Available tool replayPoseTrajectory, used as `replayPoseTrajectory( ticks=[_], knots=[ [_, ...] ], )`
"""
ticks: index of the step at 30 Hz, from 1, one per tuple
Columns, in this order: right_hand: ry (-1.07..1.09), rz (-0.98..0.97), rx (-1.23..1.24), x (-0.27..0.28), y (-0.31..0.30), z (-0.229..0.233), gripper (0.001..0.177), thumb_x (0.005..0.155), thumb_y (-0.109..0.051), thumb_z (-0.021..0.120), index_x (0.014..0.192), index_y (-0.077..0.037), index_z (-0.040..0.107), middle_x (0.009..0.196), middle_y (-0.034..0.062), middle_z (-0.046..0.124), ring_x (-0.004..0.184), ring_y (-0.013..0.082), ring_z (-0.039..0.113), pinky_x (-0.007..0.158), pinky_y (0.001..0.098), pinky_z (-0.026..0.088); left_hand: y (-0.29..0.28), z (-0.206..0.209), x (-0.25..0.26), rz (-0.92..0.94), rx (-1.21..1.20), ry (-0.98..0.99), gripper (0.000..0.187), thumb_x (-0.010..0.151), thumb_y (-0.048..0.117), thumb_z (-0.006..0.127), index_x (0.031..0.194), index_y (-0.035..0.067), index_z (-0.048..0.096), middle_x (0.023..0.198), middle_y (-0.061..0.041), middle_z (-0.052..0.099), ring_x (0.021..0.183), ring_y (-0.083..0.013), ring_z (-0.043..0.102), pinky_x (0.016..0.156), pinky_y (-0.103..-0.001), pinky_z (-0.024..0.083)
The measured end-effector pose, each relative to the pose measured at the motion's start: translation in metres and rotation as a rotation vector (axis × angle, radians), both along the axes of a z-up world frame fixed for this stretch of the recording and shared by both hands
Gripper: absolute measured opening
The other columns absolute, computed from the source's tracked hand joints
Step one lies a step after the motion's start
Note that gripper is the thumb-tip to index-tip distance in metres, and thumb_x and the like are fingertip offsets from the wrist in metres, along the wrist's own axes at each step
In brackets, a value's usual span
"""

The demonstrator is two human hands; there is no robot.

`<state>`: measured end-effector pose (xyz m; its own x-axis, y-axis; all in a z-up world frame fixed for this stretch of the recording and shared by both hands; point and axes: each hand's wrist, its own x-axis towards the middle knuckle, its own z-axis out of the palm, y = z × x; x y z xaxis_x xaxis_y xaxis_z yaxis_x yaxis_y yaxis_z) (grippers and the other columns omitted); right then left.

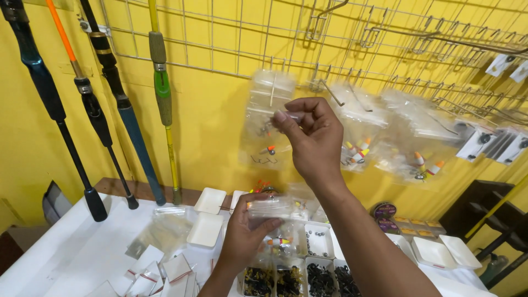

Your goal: Sorting small fishing tackle components, packaging them into small plastic bags, and hanging them on a display rack.

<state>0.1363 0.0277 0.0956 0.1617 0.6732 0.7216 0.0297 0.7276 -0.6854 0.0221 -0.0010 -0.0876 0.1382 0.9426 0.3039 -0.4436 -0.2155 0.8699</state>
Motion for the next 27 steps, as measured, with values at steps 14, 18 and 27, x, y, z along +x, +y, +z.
replayPoseTrajectory(
  ticks=[14, 18, 27],
  knots=[
    [-0.114, -0.213, -0.096, 0.001, 0.026, 0.003, 0.018, 0.091, -0.014, 0.075, 0.101, -0.011, 0.061, 0.075, 0.0065, 0.072, 0.078, 0.0160, 0.078, 0.076, 0.0295, 0.062, 0.002, 0.003, -0.003, 0.031, 0.013, -0.036, 0.045, 0.079, 0.003, 0.082, 0.118, 0.009, 0.061, 0.130, -0.015, 0.073, 0.104, -0.0307, 0.079, 0.090, -0.039, 0.066],
    [-0.208, -0.338, -0.127, 0.005, 0.038, -0.001, 0.029, 0.092, -0.020, 0.072, 0.116, -0.016, 0.055, 0.094, 0.0058, 0.080, 0.093, 0.0157, 0.074, 0.086, 0.0321, 0.055, -0.002, 0.014, -0.005, 0.021, 0.010, 0.007, 0.040, 0.082, 0.005, 0.079, 0.118, 0.010, 0.062, 0.132, -0.019, 0.074, 0.099, -0.0351, 0.083, 0.081, -0.037, 0.070],
    [-0.444, -0.171, -0.186, 0.013, -0.031, -0.064, 0.052, 0.092, -0.027, 0.069, 0.131, -0.010, 0.040, 0.146, 0.0138, 0.059, 0.135, 0.0265, 0.060, 0.102, 0.0373, 0.054, 0.002, 0.011, -0.004, 0.121, -0.030, 0.070, 0.039, 0.080, 0.013, 0.083, 0.114, 0.009, 0.064, 0.127, -0.006, 0.070, 0.089, -0.0240, 0.082, 0.086, -0.032, 0.064]
  ],
)
